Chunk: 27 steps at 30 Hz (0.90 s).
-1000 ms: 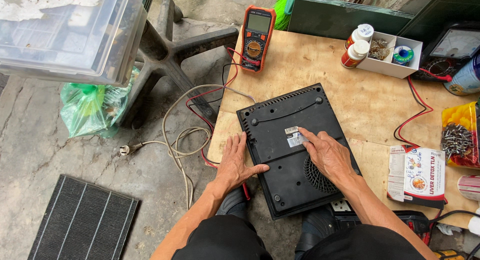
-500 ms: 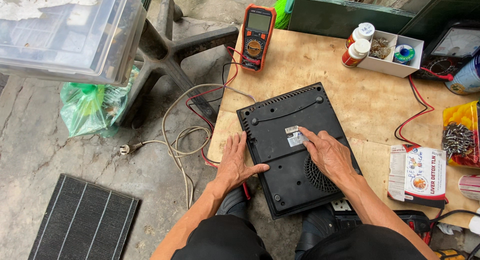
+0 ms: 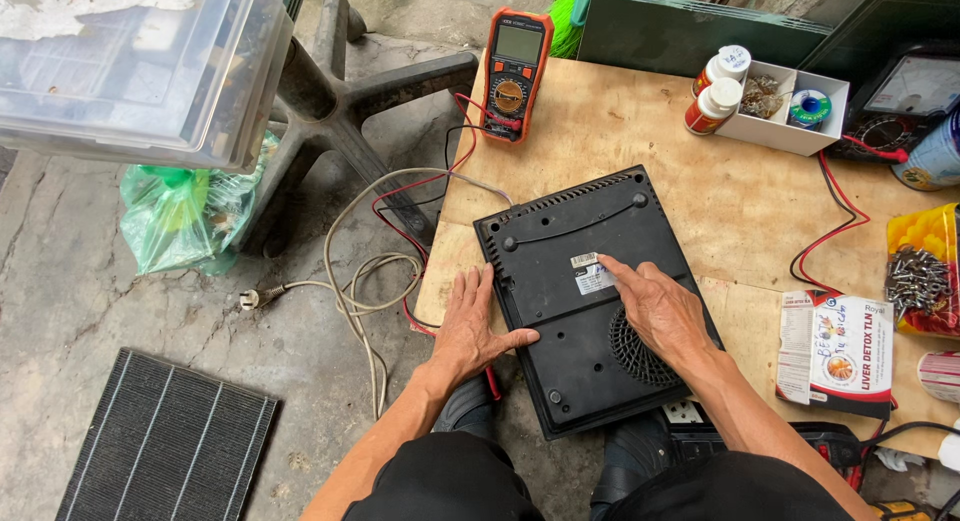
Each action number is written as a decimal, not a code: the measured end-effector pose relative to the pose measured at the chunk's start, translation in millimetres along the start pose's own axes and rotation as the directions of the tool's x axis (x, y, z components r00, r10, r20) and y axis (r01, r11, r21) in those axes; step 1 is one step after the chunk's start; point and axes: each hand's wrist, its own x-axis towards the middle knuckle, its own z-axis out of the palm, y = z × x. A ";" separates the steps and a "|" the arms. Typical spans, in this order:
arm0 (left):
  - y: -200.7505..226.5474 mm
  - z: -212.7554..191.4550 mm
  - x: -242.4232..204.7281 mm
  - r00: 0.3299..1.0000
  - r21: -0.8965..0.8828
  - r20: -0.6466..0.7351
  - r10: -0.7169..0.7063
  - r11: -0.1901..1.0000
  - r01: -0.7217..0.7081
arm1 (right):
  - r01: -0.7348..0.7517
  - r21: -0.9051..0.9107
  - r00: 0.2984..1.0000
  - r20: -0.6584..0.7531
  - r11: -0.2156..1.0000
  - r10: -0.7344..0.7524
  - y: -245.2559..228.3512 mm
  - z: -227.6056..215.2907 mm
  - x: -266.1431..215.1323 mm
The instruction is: The person tests an induction cooktop by pressing buttons and placing a metal plate on the surface. They then flip the cooktop over, inspect the back label, and use a power drill to remove screws from the casing.
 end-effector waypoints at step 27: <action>0.0 -0.4 0.4 1.000 -0.001 0.002 -0.002 1.000 0.002 | 0.033 0.008 0.999 -0.024 0.999 -0.033 2.9 3.6 0.6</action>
